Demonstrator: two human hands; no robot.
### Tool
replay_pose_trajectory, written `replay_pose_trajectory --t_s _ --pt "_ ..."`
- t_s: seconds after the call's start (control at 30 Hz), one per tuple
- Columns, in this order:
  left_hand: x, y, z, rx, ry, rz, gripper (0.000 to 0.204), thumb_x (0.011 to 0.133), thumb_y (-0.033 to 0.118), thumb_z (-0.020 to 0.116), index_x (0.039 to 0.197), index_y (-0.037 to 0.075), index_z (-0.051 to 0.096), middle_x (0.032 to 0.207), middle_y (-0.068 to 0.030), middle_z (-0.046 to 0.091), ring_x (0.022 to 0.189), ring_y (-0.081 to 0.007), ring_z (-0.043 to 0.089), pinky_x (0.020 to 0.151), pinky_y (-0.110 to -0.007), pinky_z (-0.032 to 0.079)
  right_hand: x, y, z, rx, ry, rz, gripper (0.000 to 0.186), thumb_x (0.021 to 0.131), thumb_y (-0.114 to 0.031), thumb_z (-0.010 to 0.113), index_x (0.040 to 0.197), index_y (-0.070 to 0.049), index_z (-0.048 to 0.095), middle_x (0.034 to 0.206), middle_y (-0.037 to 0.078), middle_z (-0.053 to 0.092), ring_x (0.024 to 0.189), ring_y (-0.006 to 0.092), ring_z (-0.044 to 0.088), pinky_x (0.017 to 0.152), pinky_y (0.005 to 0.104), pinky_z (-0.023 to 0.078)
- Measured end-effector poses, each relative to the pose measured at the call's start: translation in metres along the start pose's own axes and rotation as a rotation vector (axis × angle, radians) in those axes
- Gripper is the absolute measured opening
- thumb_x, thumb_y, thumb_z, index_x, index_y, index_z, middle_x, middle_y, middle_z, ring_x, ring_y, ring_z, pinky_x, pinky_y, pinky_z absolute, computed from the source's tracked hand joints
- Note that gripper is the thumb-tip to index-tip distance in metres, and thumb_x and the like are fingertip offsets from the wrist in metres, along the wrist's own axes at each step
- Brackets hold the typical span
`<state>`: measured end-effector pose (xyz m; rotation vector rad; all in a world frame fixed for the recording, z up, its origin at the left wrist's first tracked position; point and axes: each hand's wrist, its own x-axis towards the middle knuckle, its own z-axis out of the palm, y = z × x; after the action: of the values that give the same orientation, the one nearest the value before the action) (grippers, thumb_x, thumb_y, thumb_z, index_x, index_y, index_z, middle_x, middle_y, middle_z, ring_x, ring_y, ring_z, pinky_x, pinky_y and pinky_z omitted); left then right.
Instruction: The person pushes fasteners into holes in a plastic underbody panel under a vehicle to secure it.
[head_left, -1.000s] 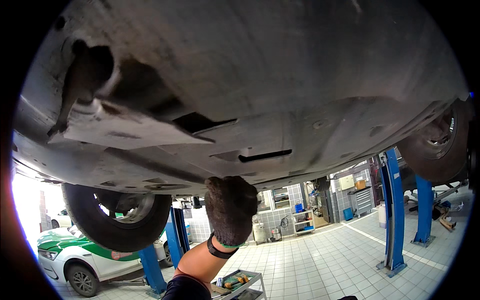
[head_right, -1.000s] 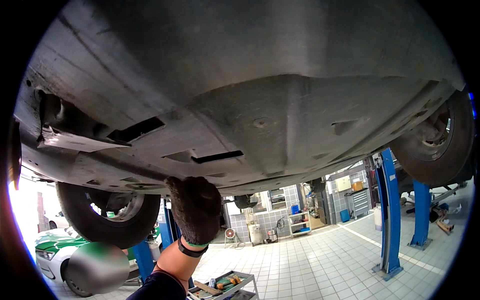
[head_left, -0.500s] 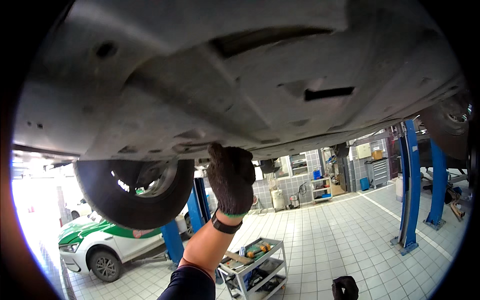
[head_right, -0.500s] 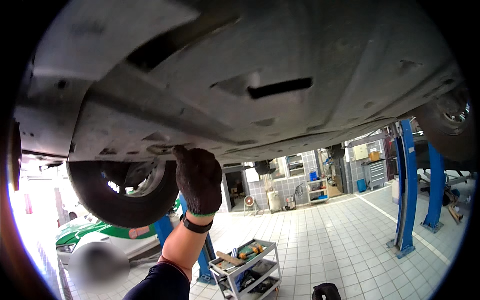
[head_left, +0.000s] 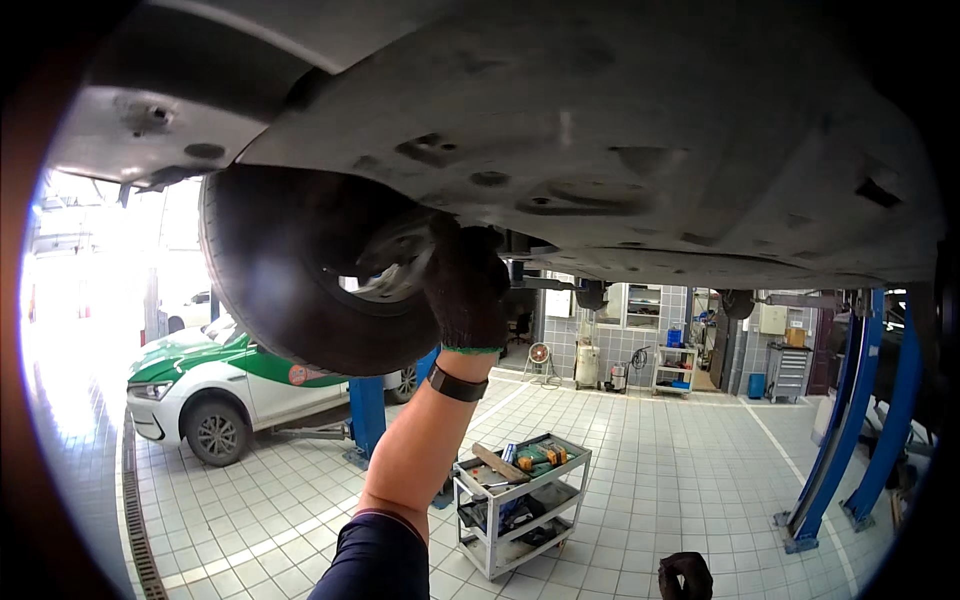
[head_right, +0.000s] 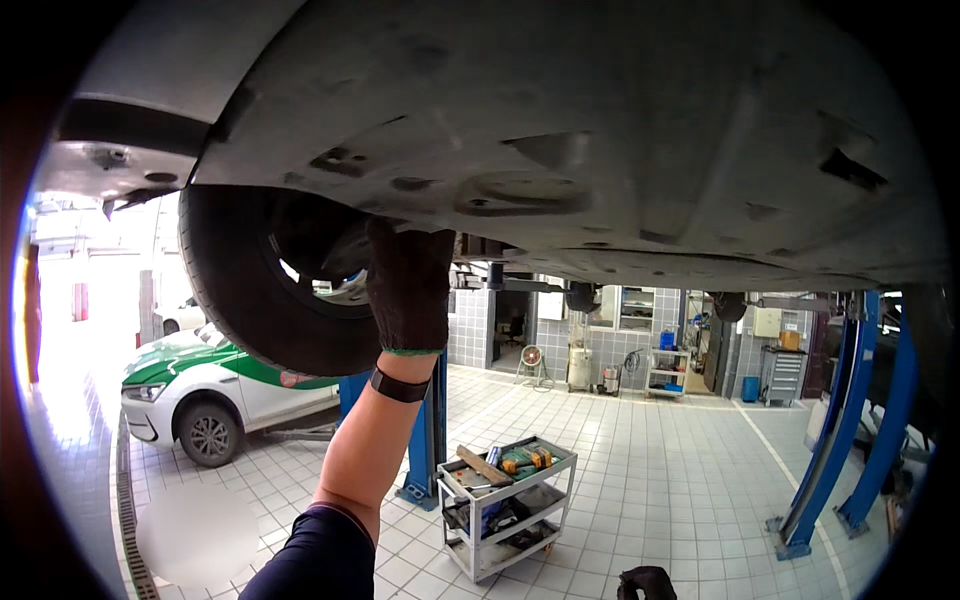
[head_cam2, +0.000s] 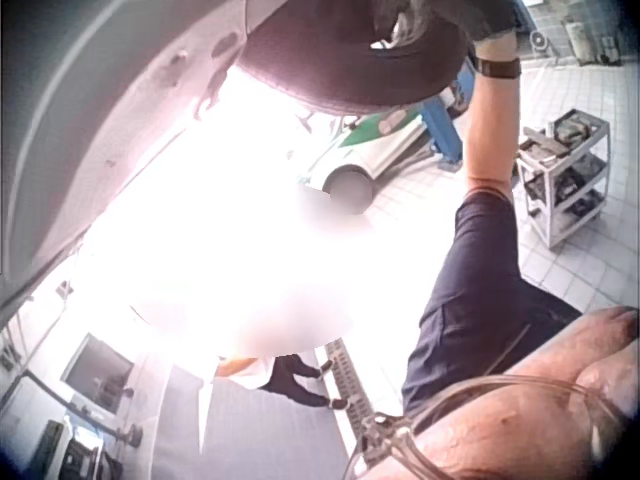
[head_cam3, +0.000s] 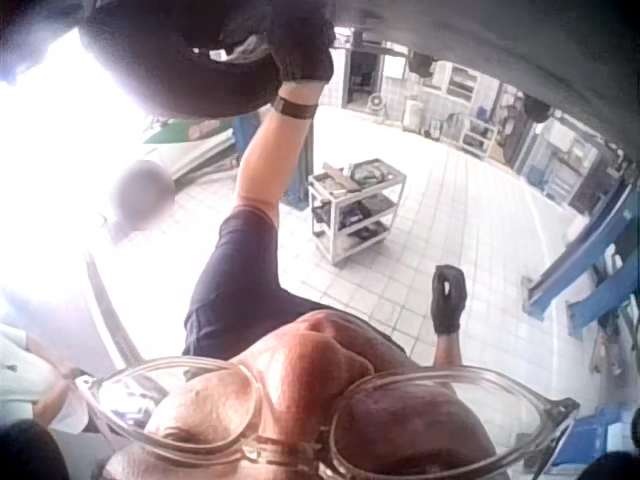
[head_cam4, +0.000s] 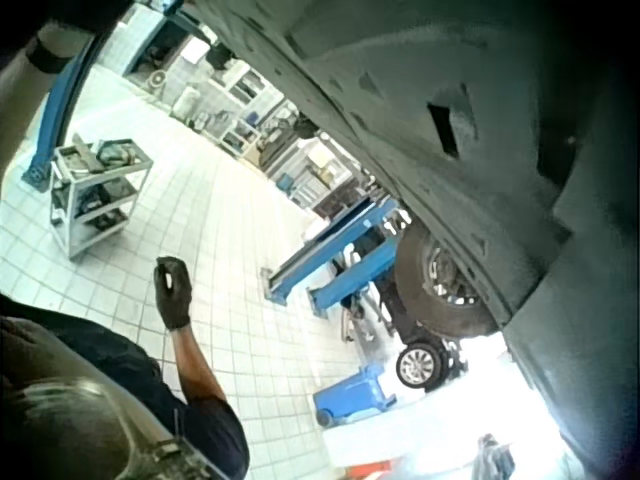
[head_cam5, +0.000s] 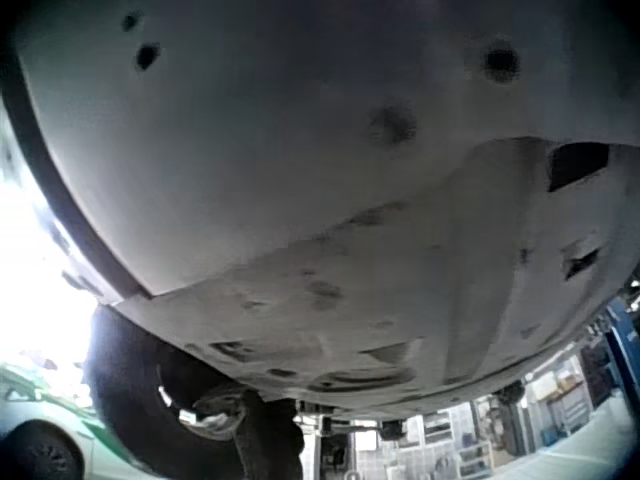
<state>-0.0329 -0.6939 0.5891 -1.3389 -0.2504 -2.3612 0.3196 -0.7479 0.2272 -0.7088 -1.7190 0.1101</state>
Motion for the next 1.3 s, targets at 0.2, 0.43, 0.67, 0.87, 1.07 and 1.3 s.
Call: replay_pose_trajectory --t_s 0.2,0.43,0.67,0.87,1.07,1.3 --pt "0.021 -0.020 -0.039 0.474 0.070 0.387 0.052 0.107 0.049 0.049 0.089 0.004 0.067 0.069 -0.0022 0.062 0.053 -0.0123 0.050 0.049 -0.027 0.037 0.021 -0.034 0.007 -0.037 -0.105 -0.059 0.008 0.094 0.005 0.064 0.099 -0.002 0.065 0.100 0.016 0.068 0.095 0.0314 0.066 0.083 0.0391 0.054" --pt "0.021 -0.009 -0.035 0.440 -0.164 0.242 0.038 0.094 0.015 0.064 0.128 -0.002 0.058 0.093 -0.0199 0.071 0.078 -0.0394 0.065 0.065 -0.048 0.051 0.013 -0.024 0.018 -0.031 -0.082 0.009 0.013 0.091 0.007 0.067 0.097 -0.003 0.064 0.100 0.015 0.069 0.093 0.0296 0.067 0.082 0.0378 0.055" --pt "0.035 -0.052 -0.032 0.748 -0.116 0.519 0.056 0.098 0.020 0.066 0.146 -0.002 0.048 0.095 -0.0233 0.069 0.082 -0.0382 0.069 0.072 -0.044 0.056 0.022 -0.020 0.037 -0.062 -0.160 -0.155 0.015 0.090 0.008 0.070 0.098 -0.002 0.064 0.099 0.015 0.069 0.092 0.0304 0.068 0.080 0.0377 0.055" --pt "0.044 -0.106 -0.053 0.831 -0.085 0.779 0.058 0.097 0.018 0.069 0.147 -0.002 0.048 0.089 -0.0182 0.069 0.076 -0.0325 0.067 0.066 -0.041 0.054 0.036 -0.020 0.043 -0.061 -0.172 -0.101 0.015 0.089 0.008 0.069 0.099 -0.003 0.065 0.099 0.015 0.069 0.092 0.0305 0.068 0.080 0.0376 0.055" --pt "0.008 -0.137 -0.045 -0.347 -0.075 -0.752 0.039 0.110 0.042 0.048 0.106 0.009 0.067 0.076 -0.0017 0.064 0.054 -0.0108 0.049 0.047 -0.027 0.038 0.039 0.001 0.057 -0.029 -0.234 -0.027 0.012 0.093 0.006 0.068 0.102 -0.003 0.066 0.101 0.015 0.069 0.095 0.0293 0.067 0.083 0.0375 0.055" --pt "-0.043 -0.159 -0.067 -0.234 -0.214 -0.704 0.049 0.108 0.044 0.050 0.086 0.005 0.069 0.069 0.0010 0.054 0.052 -0.0088 0.046 0.048 -0.025 0.036 0.052 0.014 0.061 -0.059 -0.283 0.029 0.008 0.097 0.000 0.065 0.104 -0.004 0.066 0.104 0.015 0.069 0.101 0.0298 0.067 0.090 0.0395 0.054"
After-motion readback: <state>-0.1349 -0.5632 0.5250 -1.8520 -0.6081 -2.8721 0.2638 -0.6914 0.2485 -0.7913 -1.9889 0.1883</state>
